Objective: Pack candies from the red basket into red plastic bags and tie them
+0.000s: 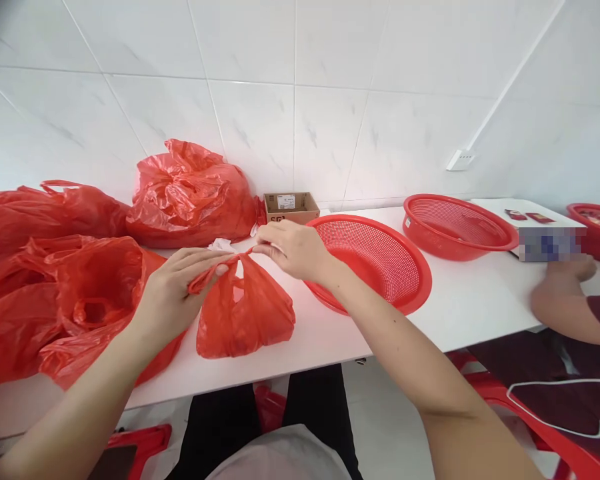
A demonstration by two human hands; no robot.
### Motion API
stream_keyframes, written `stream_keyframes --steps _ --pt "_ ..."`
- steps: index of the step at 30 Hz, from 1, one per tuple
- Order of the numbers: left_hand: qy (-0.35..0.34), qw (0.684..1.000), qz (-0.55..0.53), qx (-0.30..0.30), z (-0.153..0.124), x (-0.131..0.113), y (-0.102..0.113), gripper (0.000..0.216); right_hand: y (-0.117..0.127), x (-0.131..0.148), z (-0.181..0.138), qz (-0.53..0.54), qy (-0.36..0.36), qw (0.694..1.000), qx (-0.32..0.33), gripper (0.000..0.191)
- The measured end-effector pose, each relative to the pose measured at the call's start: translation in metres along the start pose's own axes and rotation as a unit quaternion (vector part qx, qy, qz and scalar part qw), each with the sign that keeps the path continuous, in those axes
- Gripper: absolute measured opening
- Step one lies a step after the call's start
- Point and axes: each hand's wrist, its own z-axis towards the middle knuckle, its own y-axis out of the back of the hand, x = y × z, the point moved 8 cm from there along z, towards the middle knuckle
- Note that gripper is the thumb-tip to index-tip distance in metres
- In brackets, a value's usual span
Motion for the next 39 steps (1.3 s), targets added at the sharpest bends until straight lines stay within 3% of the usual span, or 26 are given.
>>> stream_keyframes --steps 2,5,8,11,14,15,17,20,22,26,29,34,39 --pt "0.015 1.0 0.0 0.015 -0.017 -0.002 0.004 0.024 -0.003 -0.028 0.008 -0.083 -0.009 0.996 0.021 0.025" --pt "0.017 0.997 -0.027 0.064 -0.041 -0.009 0.006 0.019 -0.018 -0.077 0.016 -0.118 -0.09 0.984 0.094 0.02" --pt "0.082 0.979 -0.147 0.117 -0.049 -0.001 -0.001 0.024 -0.031 -0.09 0.021 -0.1 -0.128 0.979 0.12 0.02" --pt "0.206 0.909 -0.352 0.086 -0.041 0.023 -0.014 0.033 -0.033 -0.069 0.025 -0.047 -0.134 0.985 0.1 0.023" --pt "0.346 0.797 -0.495 0.006 -0.035 0.051 -0.034 0.038 -0.03 -0.031 0.028 0.163 -0.115 0.976 0.081 0.02" --pt "0.38 0.769 -0.514 0.003 -0.035 0.054 -0.043 0.038 -0.029 -0.016 0.029 0.233 -0.102 0.964 0.082 0.02" --pt "0.406 0.747 -0.524 0.049 -0.034 0.05 -0.059 0.038 -0.032 0.013 0.028 0.304 -0.071 0.944 0.108 0.02" --pt "0.367 0.757 -0.517 0.155 -0.032 0.028 -0.076 0.033 -0.041 0.039 0.025 0.321 -0.051 0.937 0.126 0.018" --pt "0.35 0.763 -0.512 0.185 -0.033 0.021 -0.082 0.029 -0.044 0.04 0.023 0.323 -0.071 0.939 0.098 0.017" --pt "0.363 0.79 -0.479 0.122 -0.043 0.037 -0.087 0.038 -0.037 0.022 0.001 0.276 -0.141 0.95 -0.05 0.02" --pt "0.35 0.839 -0.407 0.088 -0.058 0.05 -0.091 0.048 -0.038 0.008 -0.042 0.191 -0.179 0.953 -0.153 0.026" --pt "0.201 0.957 -0.205 0.05 -0.078 0.037 -0.097 0.053 -0.091 -0.016 -0.113 0.145 -0.263 0.938 -0.17 0.032" --pt "0.167 0.979 -0.105 0.06 -0.089 0.029 -0.114 0.06 -0.125 -0.026 -0.136 0.159 -0.296 0.927 -0.168 0.018"
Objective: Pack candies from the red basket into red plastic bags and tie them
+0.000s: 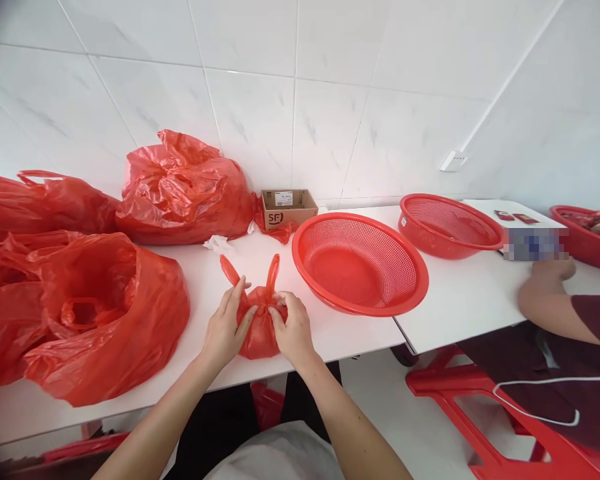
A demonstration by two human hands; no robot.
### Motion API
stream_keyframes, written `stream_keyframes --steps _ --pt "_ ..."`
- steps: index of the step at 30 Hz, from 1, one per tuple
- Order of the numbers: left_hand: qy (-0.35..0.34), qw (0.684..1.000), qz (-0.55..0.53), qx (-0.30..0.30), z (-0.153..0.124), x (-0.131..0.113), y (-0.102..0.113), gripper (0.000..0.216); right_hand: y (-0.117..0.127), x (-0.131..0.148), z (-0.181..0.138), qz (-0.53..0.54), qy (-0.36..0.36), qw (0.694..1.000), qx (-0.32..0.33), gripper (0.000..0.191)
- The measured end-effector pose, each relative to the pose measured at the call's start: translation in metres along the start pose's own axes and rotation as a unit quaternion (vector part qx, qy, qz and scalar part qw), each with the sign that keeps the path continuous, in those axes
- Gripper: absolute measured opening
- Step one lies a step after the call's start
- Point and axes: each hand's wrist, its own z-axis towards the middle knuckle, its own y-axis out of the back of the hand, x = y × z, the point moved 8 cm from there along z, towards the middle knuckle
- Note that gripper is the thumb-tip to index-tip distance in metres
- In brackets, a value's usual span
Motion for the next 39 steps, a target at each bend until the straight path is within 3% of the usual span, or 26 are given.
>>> stream_keyframes --steps 6,12,17,20,24,28,39 --pt "-0.018 0.999 0.026 0.01 -0.011 0.006 -0.004 0.054 0.009 -0.003 -0.003 -0.004 0.035 0.999 -0.005 0.008" --pt "-0.014 0.999 0.034 0.026 -0.022 0.021 -0.002 0.044 0.034 -0.024 -0.005 -0.014 -0.002 0.999 -0.04 0.01" --pt "-0.024 0.999 0.034 0.029 -0.028 0.019 -0.001 0.043 0.04 -0.015 -0.003 -0.023 0.014 1.0 -0.003 0.016" --pt "-0.028 0.999 0.04 0.023 -0.028 0.01 -0.006 0.047 0.033 -0.007 0.0 -0.056 0.029 0.998 -0.008 0.031" --pt "-0.001 0.997 0.059 0.058 -0.029 0.007 -0.023 0.057 0.006 -0.016 -0.004 -0.146 0.035 0.989 0.012 0.049" --pt "-0.011 0.993 0.071 0.092 -0.033 0.01 -0.037 0.063 -0.011 -0.028 -0.014 -0.202 0.056 0.978 0.016 0.05" --pt "-0.011 0.986 0.092 0.137 -0.039 0.017 -0.052 0.056 -0.017 -0.036 -0.015 -0.251 0.05 0.966 0.045 0.053"
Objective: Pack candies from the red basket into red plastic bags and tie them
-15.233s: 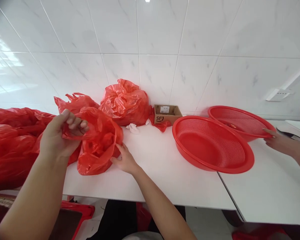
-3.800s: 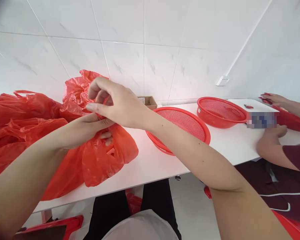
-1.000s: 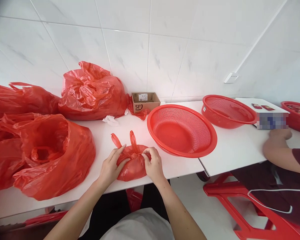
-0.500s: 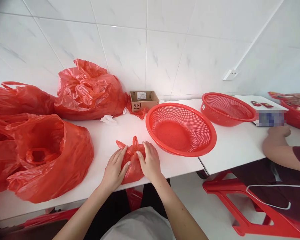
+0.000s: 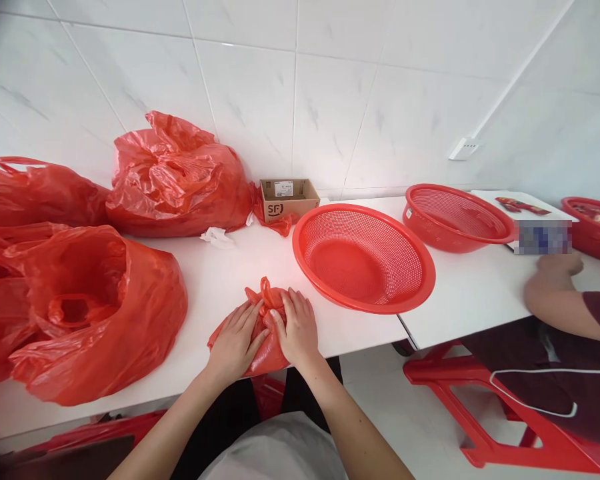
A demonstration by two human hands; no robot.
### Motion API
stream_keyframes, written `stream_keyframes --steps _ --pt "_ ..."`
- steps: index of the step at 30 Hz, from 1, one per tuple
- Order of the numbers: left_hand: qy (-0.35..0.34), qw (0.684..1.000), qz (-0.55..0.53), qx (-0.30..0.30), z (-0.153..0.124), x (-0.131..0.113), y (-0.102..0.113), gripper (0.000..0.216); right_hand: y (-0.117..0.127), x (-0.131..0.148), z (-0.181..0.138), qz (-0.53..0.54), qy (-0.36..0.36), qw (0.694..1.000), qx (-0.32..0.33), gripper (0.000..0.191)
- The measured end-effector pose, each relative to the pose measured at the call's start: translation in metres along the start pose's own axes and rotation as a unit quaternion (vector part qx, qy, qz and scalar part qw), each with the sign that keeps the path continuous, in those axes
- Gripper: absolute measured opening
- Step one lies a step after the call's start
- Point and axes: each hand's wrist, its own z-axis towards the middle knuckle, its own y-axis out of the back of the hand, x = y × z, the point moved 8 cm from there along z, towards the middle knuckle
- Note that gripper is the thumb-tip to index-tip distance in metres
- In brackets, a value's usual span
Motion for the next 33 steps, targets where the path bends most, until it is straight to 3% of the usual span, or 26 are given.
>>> stream_keyframes --steps 7,10,12,15,17,19,21,23,26,29,31,33 --pt "0.014 0.999 -0.021 0.032 0.001 0.003 -0.003 0.057 0.004 -0.001 0.002 0.026 -0.043 0.998 0.035 0.05" --pt "0.025 0.997 -0.073 0.028 0.004 0.003 0.012 0.065 0.013 -0.001 0.016 0.102 -0.086 0.989 0.064 0.052" --pt "0.036 0.986 -0.162 0.006 0.006 0.001 0.028 0.066 0.017 0.003 0.031 0.167 -0.102 0.978 0.071 0.052" --pt "0.068 0.935 -0.346 -0.031 0.01 -0.002 0.046 0.057 0.016 0.015 0.055 0.249 -0.1 0.959 0.094 0.033" --pt "0.102 0.876 -0.467 -0.065 0.012 0.001 0.051 0.049 0.014 0.026 0.069 0.283 -0.091 0.948 0.113 0.017" --pt "0.133 0.811 -0.56 -0.103 0.012 0.005 0.052 0.043 0.017 0.036 0.079 0.323 -0.079 0.936 0.112 0.012" --pt "0.152 0.766 -0.611 -0.129 0.012 0.01 0.053 0.04 0.023 0.04 0.084 0.358 -0.075 0.926 0.1 0.016" --pt "0.16 0.75 -0.626 -0.142 0.012 0.011 0.053 0.037 0.025 0.036 0.085 0.344 -0.091 0.93 0.093 0.029" --pt "0.16 0.75 -0.623 -0.152 0.01 0.01 0.054 0.031 0.009 0.024 0.076 0.3 -0.137 0.935 0.133 0.05" --pt "0.169 0.75 -0.618 -0.162 0.004 0.011 0.051 0.035 -0.007 0.024 0.068 0.342 -0.136 0.915 0.166 0.039" --pt "0.195 0.743 -0.619 -0.166 -0.002 0.017 0.046 0.049 -0.002 0.031 0.068 0.376 -0.12 0.907 0.145 0.031" --pt "0.222 0.739 -0.616 -0.158 -0.007 0.023 0.039 0.058 0.009 0.042 0.067 0.461 -0.117 0.872 0.118 0.031"
